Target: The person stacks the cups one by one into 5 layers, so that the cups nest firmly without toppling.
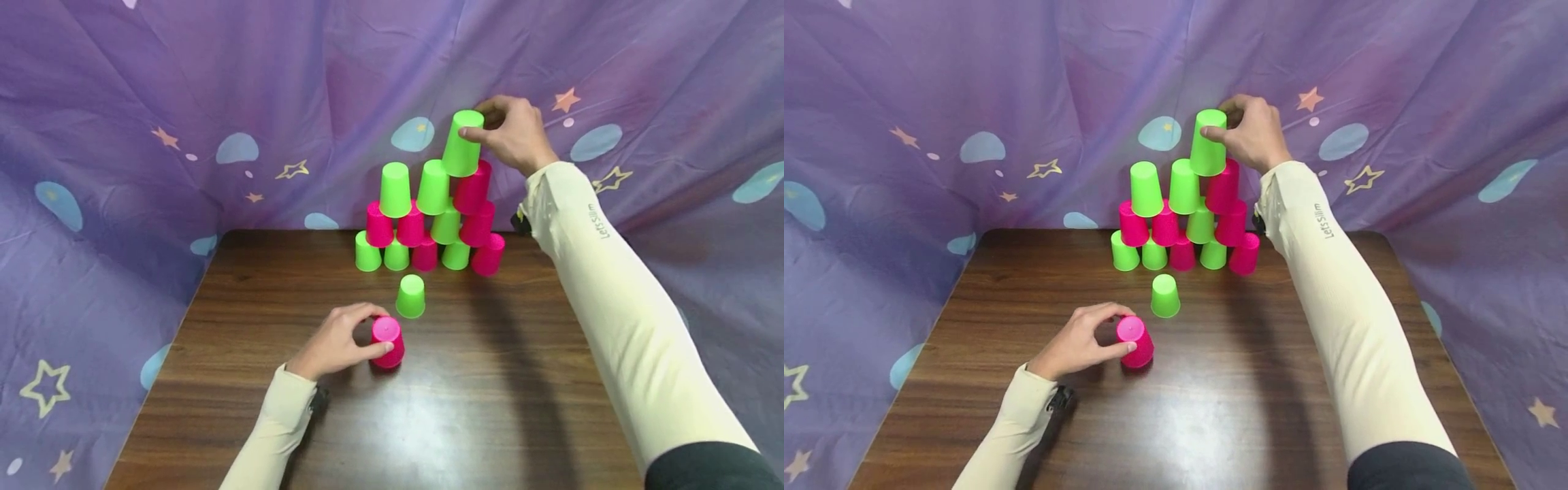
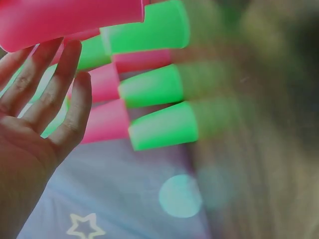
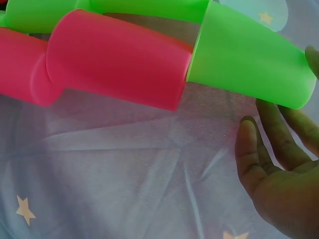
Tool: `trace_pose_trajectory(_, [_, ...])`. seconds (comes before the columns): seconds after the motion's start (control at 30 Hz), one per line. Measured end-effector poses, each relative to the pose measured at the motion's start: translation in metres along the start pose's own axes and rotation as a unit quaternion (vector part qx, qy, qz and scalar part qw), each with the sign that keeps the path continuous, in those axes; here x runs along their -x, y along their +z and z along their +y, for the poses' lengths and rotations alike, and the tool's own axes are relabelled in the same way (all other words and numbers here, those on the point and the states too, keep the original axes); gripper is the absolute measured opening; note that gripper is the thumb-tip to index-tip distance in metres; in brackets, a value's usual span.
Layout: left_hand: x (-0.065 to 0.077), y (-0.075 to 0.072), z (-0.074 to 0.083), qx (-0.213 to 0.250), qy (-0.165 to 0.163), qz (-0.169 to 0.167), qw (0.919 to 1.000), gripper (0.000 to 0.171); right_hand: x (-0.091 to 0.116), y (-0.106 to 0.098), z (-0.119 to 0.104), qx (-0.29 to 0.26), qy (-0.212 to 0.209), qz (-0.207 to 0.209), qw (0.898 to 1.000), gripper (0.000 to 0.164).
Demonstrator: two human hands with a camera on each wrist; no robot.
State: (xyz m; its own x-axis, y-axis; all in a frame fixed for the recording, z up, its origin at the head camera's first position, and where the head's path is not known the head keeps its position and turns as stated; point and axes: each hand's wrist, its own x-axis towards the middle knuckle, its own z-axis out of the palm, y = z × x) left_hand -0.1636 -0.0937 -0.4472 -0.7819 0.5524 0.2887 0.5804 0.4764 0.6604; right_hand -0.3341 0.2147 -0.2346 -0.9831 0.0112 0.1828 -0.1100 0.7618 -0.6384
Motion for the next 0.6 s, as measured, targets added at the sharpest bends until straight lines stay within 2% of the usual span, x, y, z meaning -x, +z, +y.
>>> trace_pose_trajectory(0.2, [-0.016, -0.024, 0.008, -0.021, 0.034, 0.038, 0.9985, 0.042, 0.004, 0.002, 0.004, -0.007, -0.008, 0.006, 1.0, 0.07])
trace_pose_trajectory(0.37, [-0.026, -0.042, 0.011, -0.035, 0.05, 0.051, 0.9968, 0.043, 0.011, 0.001, 0.004, -0.019, -0.004, 0.013, 1.0, 0.073])
trace_pose_trajectory(0.6, [-0.045, -0.069, 0.018, -0.049, 0.085, 0.068, 0.9929, 0.044, 0.025, -0.008, -0.007, 0.06, -0.008, 0.025, 0.998, 0.072])
